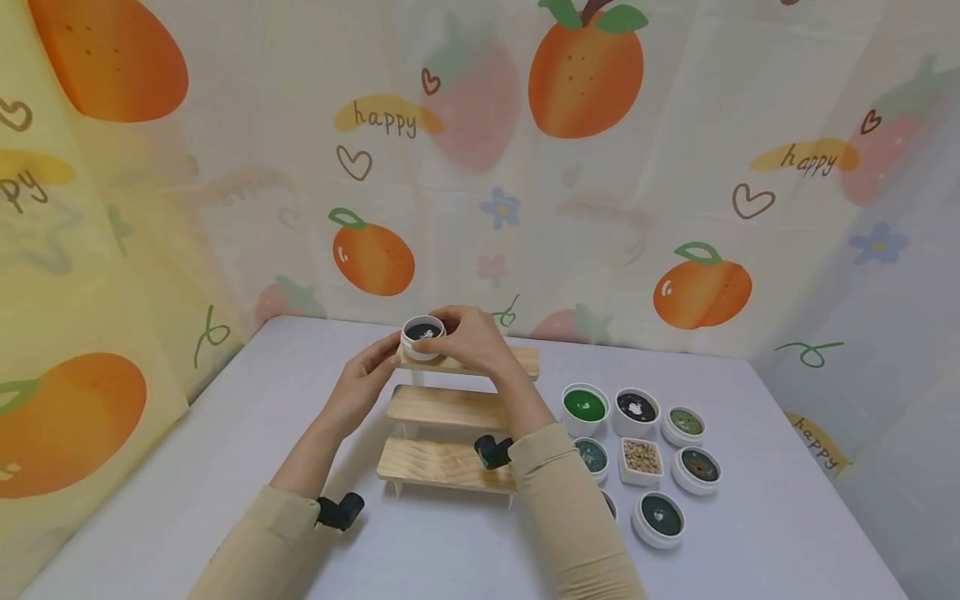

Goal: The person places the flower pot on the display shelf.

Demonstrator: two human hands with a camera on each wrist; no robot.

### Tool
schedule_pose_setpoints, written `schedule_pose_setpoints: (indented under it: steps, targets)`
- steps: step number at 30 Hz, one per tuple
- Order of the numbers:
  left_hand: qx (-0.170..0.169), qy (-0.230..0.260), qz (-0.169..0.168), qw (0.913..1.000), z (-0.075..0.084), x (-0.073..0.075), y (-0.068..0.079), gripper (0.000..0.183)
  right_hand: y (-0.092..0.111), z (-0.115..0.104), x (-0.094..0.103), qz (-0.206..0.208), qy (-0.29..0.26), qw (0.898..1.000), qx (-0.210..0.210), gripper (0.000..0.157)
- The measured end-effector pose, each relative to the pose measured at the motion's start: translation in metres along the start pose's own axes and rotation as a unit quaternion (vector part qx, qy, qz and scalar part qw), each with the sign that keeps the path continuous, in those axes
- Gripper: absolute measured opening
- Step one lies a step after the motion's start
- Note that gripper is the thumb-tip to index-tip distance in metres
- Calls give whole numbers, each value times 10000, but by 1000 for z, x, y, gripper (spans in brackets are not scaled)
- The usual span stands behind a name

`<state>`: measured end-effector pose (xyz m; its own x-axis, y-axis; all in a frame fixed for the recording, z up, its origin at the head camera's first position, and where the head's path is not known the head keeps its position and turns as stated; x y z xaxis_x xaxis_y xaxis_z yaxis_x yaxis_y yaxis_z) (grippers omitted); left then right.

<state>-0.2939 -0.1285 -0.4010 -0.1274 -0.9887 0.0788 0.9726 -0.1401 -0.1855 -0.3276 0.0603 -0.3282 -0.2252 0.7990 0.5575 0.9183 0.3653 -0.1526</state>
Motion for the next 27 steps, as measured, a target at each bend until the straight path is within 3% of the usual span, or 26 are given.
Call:
schedule_pose_setpoints:
  steps: [14,27]
  targets:
    - [-32,-51,-22,10000,-2,-1,-1,50,5,-1,4,39,59,10000,-21,59]
    - [-55,33,87,9999,-2,-1,-1,49,38,-4,46,531,-106,9984,152,57]
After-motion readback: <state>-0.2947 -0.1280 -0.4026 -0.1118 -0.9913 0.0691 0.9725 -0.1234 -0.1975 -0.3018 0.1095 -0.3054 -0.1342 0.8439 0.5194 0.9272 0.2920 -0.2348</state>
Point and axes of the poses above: each hand's wrist, its own y-axis away from the middle knuckle, its own x-axis out of the back of the hand, z = x × y, the point moved 3 cm from there along -y, towards the middle knuckle, and after that the axes turned 2 degrees about z, right-handed, at the moved point
